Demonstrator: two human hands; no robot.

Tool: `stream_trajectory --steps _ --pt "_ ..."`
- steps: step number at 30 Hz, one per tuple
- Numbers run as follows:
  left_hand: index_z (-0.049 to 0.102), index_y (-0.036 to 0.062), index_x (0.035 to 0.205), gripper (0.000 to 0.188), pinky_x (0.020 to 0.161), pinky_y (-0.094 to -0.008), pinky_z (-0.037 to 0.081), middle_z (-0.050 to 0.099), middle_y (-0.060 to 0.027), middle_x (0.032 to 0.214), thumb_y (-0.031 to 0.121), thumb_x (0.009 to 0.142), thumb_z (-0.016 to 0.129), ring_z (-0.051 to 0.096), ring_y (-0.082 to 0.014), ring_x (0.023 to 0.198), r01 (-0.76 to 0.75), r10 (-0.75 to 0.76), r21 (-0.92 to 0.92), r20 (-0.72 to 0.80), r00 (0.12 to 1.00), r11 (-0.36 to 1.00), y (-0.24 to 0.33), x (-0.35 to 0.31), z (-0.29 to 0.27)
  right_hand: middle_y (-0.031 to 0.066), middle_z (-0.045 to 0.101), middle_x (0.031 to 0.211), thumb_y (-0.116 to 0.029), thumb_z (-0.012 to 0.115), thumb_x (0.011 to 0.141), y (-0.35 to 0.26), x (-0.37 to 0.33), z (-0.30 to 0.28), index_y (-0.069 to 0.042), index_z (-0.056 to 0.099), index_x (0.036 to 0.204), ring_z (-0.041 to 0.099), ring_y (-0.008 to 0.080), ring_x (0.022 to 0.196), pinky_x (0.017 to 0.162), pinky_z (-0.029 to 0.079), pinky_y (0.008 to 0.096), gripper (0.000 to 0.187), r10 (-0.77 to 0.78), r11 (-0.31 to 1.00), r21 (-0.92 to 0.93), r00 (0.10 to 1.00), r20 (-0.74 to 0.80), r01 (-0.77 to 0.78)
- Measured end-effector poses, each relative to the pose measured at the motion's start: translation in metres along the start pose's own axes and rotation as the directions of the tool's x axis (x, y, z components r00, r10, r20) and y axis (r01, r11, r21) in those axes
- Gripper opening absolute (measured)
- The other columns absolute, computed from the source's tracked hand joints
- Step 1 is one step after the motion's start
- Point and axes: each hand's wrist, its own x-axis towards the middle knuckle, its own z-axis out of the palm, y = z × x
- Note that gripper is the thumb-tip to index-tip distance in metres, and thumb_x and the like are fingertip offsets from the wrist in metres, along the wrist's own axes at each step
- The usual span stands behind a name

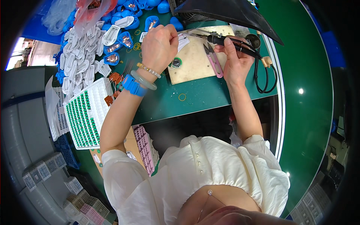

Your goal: The person assembles small electronic devices by stripping and positioning wires, soldering components and batteries using a soldering iron, and fitting the assembled parts into plastic casings.

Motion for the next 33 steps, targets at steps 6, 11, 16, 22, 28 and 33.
stream_trajectory --steps 6,11,16,22,28,33 --pt "0.063 0.0064 0.073 0.004 0.064 -0.043 0.048 0.06 -0.012 0.072 0.007 0.073 0.067 0.058 -0.0321 0.072 0.002 -0.002 -0.001 -0.001 1.0 1.0 -0.0003 -0.0005 0.0009 0.0134 0.065 0.086 -0.005 0.066 0.089 0.0009 -0.0002 -0.0011 0.005 0.06 0.099 0.066 0.0236 0.069 0.067 0.056 0.0351 0.016 0.002 1.0 0.013 1.0 -0.003 -0.002" --pt "0.063 0.0064 0.073 0.004 0.064 -0.0429 0.048 0.06 -0.0119 0.072 0.007 0.073 0.067 0.058 -0.0322 0.072 0.004 -0.004 0.002 0.004 1.0 1.0 0.0 0.0009 0.0002 0.0137 0.065 0.087 -0.005 0.066 0.088 -0.0001 0.0012 -0.0005 0.006 0.06 0.099 0.066 0.0235 0.068 0.066 0.056 0.0351 0.016 -0.002 1.0 0.017 1.0 -0.009 0.002" --pt "0.063 0.0063 0.074 0.004 0.063 -0.0435 0.049 0.06 -0.0122 0.072 0.007 0.074 0.067 0.059 -0.0325 0.072 0.002 -0.002 0.004 -0.009 1.0 1.0 0.0 0.0016 0.0019 0.0139 0.065 0.086 -0.005 0.066 0.089 0.0005 0.0021 -0.0008 0.006 0.059 0.099 0.066 0.0237 0.068 0.066 0.056 0.0351 0.016 -0.016 0.999 0.032 1.0 -0.006 0.016" --pt "0.063 0.0062 0.074 0.005 0.063 -0.0438 0.049 0.06 -0.0124 0.072 0.008 0.074 0.067 0.059 -0.0325 0.072 0.005 -0.005 0.007 -0.009 1.0 1.0 -0.0008 -0.0011 0.0013 0.0139 0.065 0.086 -0.005 0.065 0.089 0.0014 -0.0001 -0.0006 0.006 0.059 0.099 0.066 0.024 0.068 0.067 0.056 0.0349 0.016 -0.01 1.0 0.029 1.0 -0.002 0.01" --pt "0.063 0.0063 0.075 0.005 0.063 -0.0435 0.049 0.06 -0.0124 0.072 0.008 0.074 0.067 0.059 -0.0323 0.072 -0.005 0.005 0.013 -0.006 1.0 1.0 -0.0016 -0.0009 0.0011 0.014 0.065 0.086 -0.005 0.066 0.089 0.001 0.0005 -0.0001 0.006 0.059 0.099 0.066 0.0237 0.068 0.066 0.056 0.0351 0.016 -0.011 1.0 0.027 1.0 -0.006 0.012" --pt "0.062 0.0063 0.074 0.005 0.063 -0.0432 0.048 0.059 -0.012 0.071 0.007 0.074 0.067 0.058 -0.032 0.072 -0.016 0.016 0.004 -0.017 1.0 1.0 -0.0011 -0.0004 0.001 0.014 0.064 0.086 -0.005 0.065 0.089 0.0009 0.0015 -0.0017 0.006 0.06 0.1 0.066 0.0234 0.069 0.064 0.056 0.0349 0.016 -0.019 0.997 0.074 1.0 -0.015 0.02"
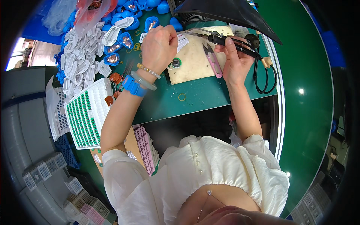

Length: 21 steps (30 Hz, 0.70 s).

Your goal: The person assembles small electronic devices by stripping and positioning wires, soldering components and batteries using a soldering iron, and fitting the assembled parts into plastic casings.

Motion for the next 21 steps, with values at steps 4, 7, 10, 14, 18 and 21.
stream_trajectory --steps 4,7,10,14,18,21 --pt "0.062 0.0068 0.074 0.005 0.062 -0.043 0.047 0.058 -0.0107 0.07 0.007 0.074 0.067 0.058 -0.0312 0.072 0.053 -0.052 -0.035 0.036 0.998 0.998 0.002 0.002 0.0 0.0139 0.064 0.087 -0.004 0.063 0.09 -0.009 0.0 -0.011 0.005 0.061 0.102 0.066 0.0226 0.069 0.063 0.056 0.0342 0.015 -0.034 0.998 0.043 0.997 -0.074 0.037" --pt "0.061 0.0067 0.074 0.006 0.061 -0.0428 0.047 0.058 -0.0106 0.07 0.006 0.074 0.067 0.058 -0.0308 0.071 0.039 -0.038 -0.044 0.023 0.999 0.998 0.003 0.001 0.0 0.0139 0.066 0.089 -0.006 0.059 0.093 -0.03 0.001 -0.04 0.007 0.06 0.102 0.066 0.0213 0.069 0.063 0.056 0.0322 0.016 -0.114 0.993 0.012 0.976 -0.187 0.118" --pt "0.061 0.0062 0.076 0.006 0.062 -0.0435 0.046 0.059 -0.0125 0.071 0.008 0.076 0.066 0.059 -0.0326 0.071 0.075 -0.073 -0.06 0.042 0.996 0.995 0.006 0.002 -0.002 0.0125 0.066 0.085 -0.009 0.061 0.093 -0.052 0.006 -0.081 0.003 0.06 0.098 0.066 0.0202 0.067 0.063 0.056 0.0295 0.014 -0.069 0.997 0.006 0.939 -0.338 0.075" --pt "0.062 0.0062 0.079 0.005 0.061 -0.0394 0.048 0.06 -0.0118 0.072 0.008 0.077 0.066 0.06 -0.0297 0.068 0.095 -0.093 -0.048 0.046 0.995 0.994 0.004 -0.002 -0.006 0.0036 0.058 0.07 -0.011 0.064 0.091 -0.057 0.004 -0.119 -0.001 0.059 0.094 0.066 0.0196 0.065 0.064 0.057 0.0287 0.011 0.046 0.998 0.049 0.884 -0.466 -0.026" --pt "0.062 0.0052 0.079 0.004 0.06 -0.0348 0.047 0.059 -0.0103 0.071 0.006 0.077 0.066 0.061 -0.0252 0.067 0.131 -0.125 -0.072 0.086 0.988 0.989 0.01 0.0 -0.013 0.0172 0.064 0.096 -0.012 0.06 0.094 -0.051 0.003 -0.138 0.009 0.057 0.103 0.067 0.0274 0.091 0.083 0.058 0.0344 0.023 0.177 0.976 0.194 0.888 -0.425 -0.102" --pt "0.063 0.005 0.079 0.004 0.063 -0.0366 0.049 0.062 -0.0123 0.073 0.006 0.077 0.066 0.062 -0.0283 0.069 0.125 -0.121 -0.049 0.074 0.99 0.991 0.009 -0.002 -0.012 0.028 0.058 0.115 -0.013 0.059 0.094 -0.056 -0.003 -0.139 0.016 0.053 0.109 0.059 0.0349 0.111 0.097 0.052 0.0375 0.033 0.398 0.859 0.459 0.858 -0.324 -0.225"
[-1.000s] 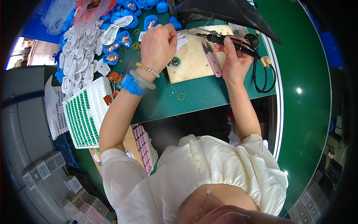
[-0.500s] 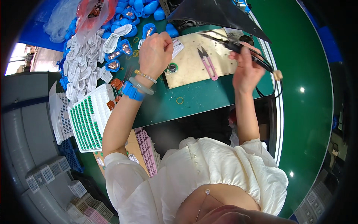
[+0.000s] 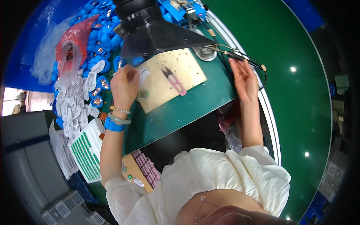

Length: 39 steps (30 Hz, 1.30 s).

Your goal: The person assembles small electronic devices by stripping and positioning wires, soldering components and batteries using a soldering iron, and fitting the assembled parts into plastic casings.

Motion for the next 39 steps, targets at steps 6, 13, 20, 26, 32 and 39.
stream_trajectory --steps 6,13,20,26,32,39 --pt "0.063 0.004 0.086 0.015 0.065 -0.0385 0.049 0.064 -0.0132 0.08 0.013 0.076 0.07 0.062 -0.0285 0.071 0.08 -0.076 -0.064 0.066 0.995 0.995 0.009 0.007 -0.003 0.0136 0.066 0.091 -0.012 0.064 0.089 0.024 -0.059 0.041 0.005 0.064 0.097 0.065 0.0193 0.08 0.071 0.052 0.0274 0.019 0.028 0.772 -0.616 0.96 0.278 0.156" --pt "0.063 0.0051 0.093 0.029 0.075 -0.0407 0.044 0.061 -0.0125 0.091 0.019 0.072 0.077 0.054 -0.0333 0.083 -0.131 0.114 0.169 0.105 0.988 0.977 0.001 0.004 0.004 0.0091 0.058 0.086 -0.014 0.077 0.067 0.072 -0.047 0.087 -0.002 0.064 0.088 0.054 0.0278 0.083 0.069 0.048 0.0376 0.027 -0.088 -0.153 -0.487 0.479 0.873 0.86" --pt "0.064 0.0043 0.098 0.028 0.073 -0.0356 0.05 0.061 -0.0099 0.092 0.009 0.073 0.076 0.058 -0.027 0.083 -0.159 0.146 0.109 0.115 0.983 0.981 0.014 -0.007 -0.001 0.0074 0.055 0.077 -0.005 0.069 0.07 0.082 -0.029 0.08 -0.002 0.062 0.084 0.055 0.0253 0.074 0.058 0.049 0.0344 0.016 0.002 -0.327 -0.377 0.4 0.916 0.866" --pt "0.061 0.0053 0.098 0.029 0.077 -0.0369 0.047 0.062 -0.0091 0.096 0.002 0.072 0.073 0.057 -0.0303 0.088 -0.127 0.13 -0.039 0.118 0.984 0.991 0.024 -0.014 -0.002 0.0086 0.058 0.075 -0.001 0.069 0.075 0.089 -0.017 0.076 -0.003 0.063 0.081 0.059 0.0259 0.068 0.058 0.048 0.034 0.009 -0.243 0.044 -0.508 0.502 0.83 0.86" --pt "0.06 0.0041 0.1 0.032 0.08 -0.0369 0.049 0.063 -0.0094 0.105 -0.001 0.071 0.072 0.059 -0.0306 0.094 -0.168 0.177 -0.086 0.113 0.978 0.982 0.03 -0.016 0.0 0.0076 0.061 0.078 0.0 0.07 0.074 0.085 -0.019 0.079 -0.003 0.064 0.083 0.058 0.0253 0.065 0.058 0.048 0.0327 0.011 -0.26 -0.103 -0.469 0.431 0.864 0.877" --pt "0.06 0.0019 0.1 0.032 0.082 -0.0359 0.05 0.062 -0.0133 0.11 -0.005 0.071 0.07 0.06 -0.0315 0.098 -0.226 0.237 -0.133 0.073 0.969 0.965 0.05 -0.021 -0.001 0.0054 0.065 0.076 0.002 0.07 0.075 0.078 -0.032 0.095 -0.001 0.064 0.09 0.058 0.012 0.056 0.05 0.046 0.025 0.017 -0.145 0.405 -0.584 0.68 0.719 0.704"
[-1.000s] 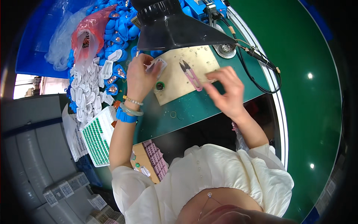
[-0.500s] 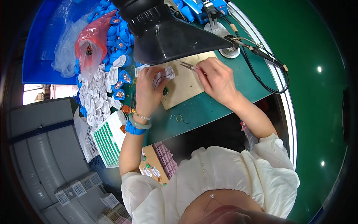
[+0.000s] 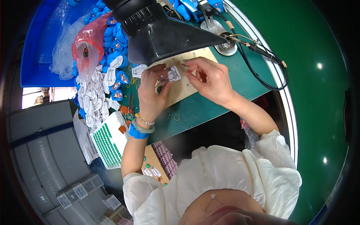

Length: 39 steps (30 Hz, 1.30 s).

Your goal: The person assembles small electronic devices by stripping and positioning wires, soldering components and batteries using a soldering iron, and fitting the assembled parts into plastic casings.

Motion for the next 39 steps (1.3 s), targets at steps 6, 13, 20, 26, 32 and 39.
stream_trajectory --steps 6,13,20,26,32,39 --pt "0.06 0.0027 0.101 0.032 0.085 -0.0373 0.048 0.06 -0.0133 0.11 -0.005 0.07 0.067 0.056 -0.0317 0.102 -0.123 0.125 0.076 -0.017 0.992 0.989 0.006 -0.002 -0.001 0.0032 0.065 0.071 0.003 0.071 0.075 -0.004 0.005 0.004 0.001 0.061 0.092 0.06 0.0053 0.06 0.055 0.048 0.0197 0.02 0.138 0.984 0.088 0.972 0.189 -0.157" --pt "0.06 0.0039 0.102 0.032 0.087 -0.0395 0.046 0.06 -0.0112 0.111 -0.003 0.071 0.065 0.053 -0.032 0.104 -0.238 0.244 0.221 -0.002 0.97 0.946 0.008 -0.003 -0.002 0.0024 0.064 0.074 0.007 0.068 0.076 -0.001 0.004 0.01 0.002 0.06 0.092 0.06 0.0036 0.067 0.059 0.048 0.0197 0.018 0.228 0.925 0.253 0.948 0.223 -0.282" --pt "0.06 0.0035 0.102 0.032 0.087 -0.0396 0.046 0.06 -0.0104 0.11 -0.004 0.071 0.065 0.053 -0.0318 0.103 -0.22 0.227 0.175 -0.019 0.974 0.96 0.005 -0.005 -0.001 0.0065 0.065 0.082 0.013 0.064 0.076 0.008 0.003 0.011 0.004 0.058 0.096 0.064 0.0083 0.073 0.067 0.054 0.0216 0.023 0.261 0.827 0.423 0.92 0.291 -0.369" --pt "0.06 0.0032 0.102 0.031 0.088 -0.0397 0.046 0.06 -0.0105 0.11 -0.003 0.072 0.065 0.054 -0.0317 0.104 -0.228 0.236 0.179 -0.021 0.972 0.957 0.005 -0.005 -0.001 0.0067 0.064 0.083 0.014 0.063 0.077 0.009 0.004 0.011 0.004 0.055 0.101 0.064 0.0098 0.074 0.067 0.054 0.0218 0.027 0.275 0.787 0.462 0.903 0.332 -0.409" --pt "0.061 0.0028 0.102 0.03 0.088 -0.0396 0.046 0.06 -0.0105 0.109 -0.003 0.073 0.065 0.053 -0.0314 0.105 -0.259 0.27 0.21 -0.023 0.963 0.943 0.003 -0.005 0.002 0.0057 0.063 0.083 0.012 0.065 0.078 0.014 0.003 0.012 0.003 0.054 0.102 0.062 0.01 0.075 0.067 0.052 0.0228 0.027 0.258 0.772 0.494 0.908 0.33 -0.399" --pt "0.061 0.0024 0.101 0.029 0.088 -0.0392 0.046 0.059 -0.0108 0.109 -0.003 0.073 0.065 0.053 -0.0318 0.104 -0.259 0.279 0.21 -0.072 0.958 0.943 0.004 -0.003 0.003 0.0062 0.064 0.085 0.009 0.064 0.08 0.009 0.007 0.011 0.001 0.055 0.1 0.061 0.0108 0.072 0.064 0.05 0.0242 0.023 0.31 0.522 0.687 0.863 0.4 -0.506"
